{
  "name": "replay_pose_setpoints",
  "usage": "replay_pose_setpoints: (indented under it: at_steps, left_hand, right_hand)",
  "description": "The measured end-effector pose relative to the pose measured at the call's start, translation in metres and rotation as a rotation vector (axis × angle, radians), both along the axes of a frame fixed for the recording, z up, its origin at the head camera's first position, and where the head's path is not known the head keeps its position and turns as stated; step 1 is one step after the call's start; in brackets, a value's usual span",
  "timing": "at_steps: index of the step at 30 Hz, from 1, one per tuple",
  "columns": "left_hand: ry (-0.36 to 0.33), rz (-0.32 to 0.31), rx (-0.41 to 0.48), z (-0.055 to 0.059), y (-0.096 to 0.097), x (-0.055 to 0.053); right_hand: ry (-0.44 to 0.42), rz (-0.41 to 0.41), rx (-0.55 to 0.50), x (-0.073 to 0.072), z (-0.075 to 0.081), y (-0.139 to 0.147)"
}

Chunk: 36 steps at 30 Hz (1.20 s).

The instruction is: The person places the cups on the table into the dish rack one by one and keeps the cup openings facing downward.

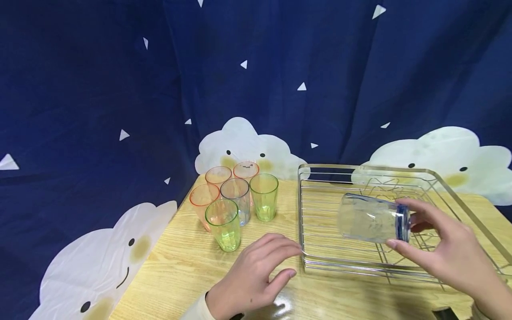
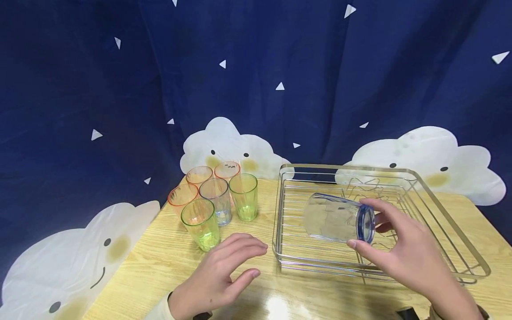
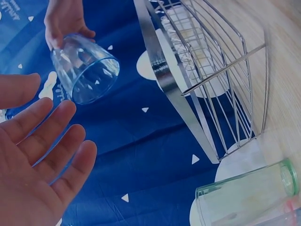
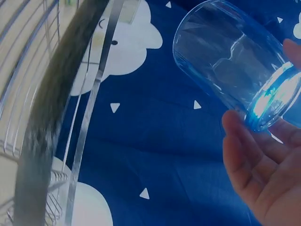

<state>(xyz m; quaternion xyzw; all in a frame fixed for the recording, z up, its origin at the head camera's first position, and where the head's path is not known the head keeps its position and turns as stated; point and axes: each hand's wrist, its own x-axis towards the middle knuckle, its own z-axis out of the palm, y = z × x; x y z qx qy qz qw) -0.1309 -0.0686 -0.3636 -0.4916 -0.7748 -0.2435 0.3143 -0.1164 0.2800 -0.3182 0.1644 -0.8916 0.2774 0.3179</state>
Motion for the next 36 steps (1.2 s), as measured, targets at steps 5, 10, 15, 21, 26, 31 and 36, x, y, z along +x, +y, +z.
replay_pose_setpoints:
  at_steps: [5,10,15,21,26,31,36]
  left_hand:
    - [-0.013,0.008,-0.010,0.000,0.000,0.001]
    - [-0.019,0.003,-0.010,0.000,-0.002,0.000]
    - [-0.013,0.017,-0.009,-0.001,-0.005,0.000]
    - [-0.015,0.039,-0.015,-0.001,-0.007,0.001]
    - [-0.020,0.031,-0.022,0.000,-0.007,0.002]
    - [-0.026,0.034,-0.029,-0.002,-0.009,0.004]
    - [-0.026,0.028,-0.024,-0.004,-0.011,0.005]
  right_hand:
    - [0.000,-0.013,0.076,-0.006,0.004,0.008]
    - [-0.027,-0.061,0.178,-0.010,0.012,0.017]
    - [-0.041,-0.098,0.228,-0.016,0.019,0.027]
    - [-0.028,-0.129,0.237,-0.026,0.028,0.038]
    - [-0.096,-0.131,0.213,-0.035,0.037,0.047]
    - [-0.204,-0.122,0.124,-0.044,0.037,0.056]
    - [-0.249,-0.149,0.119,-0.048,0.034,0.064]
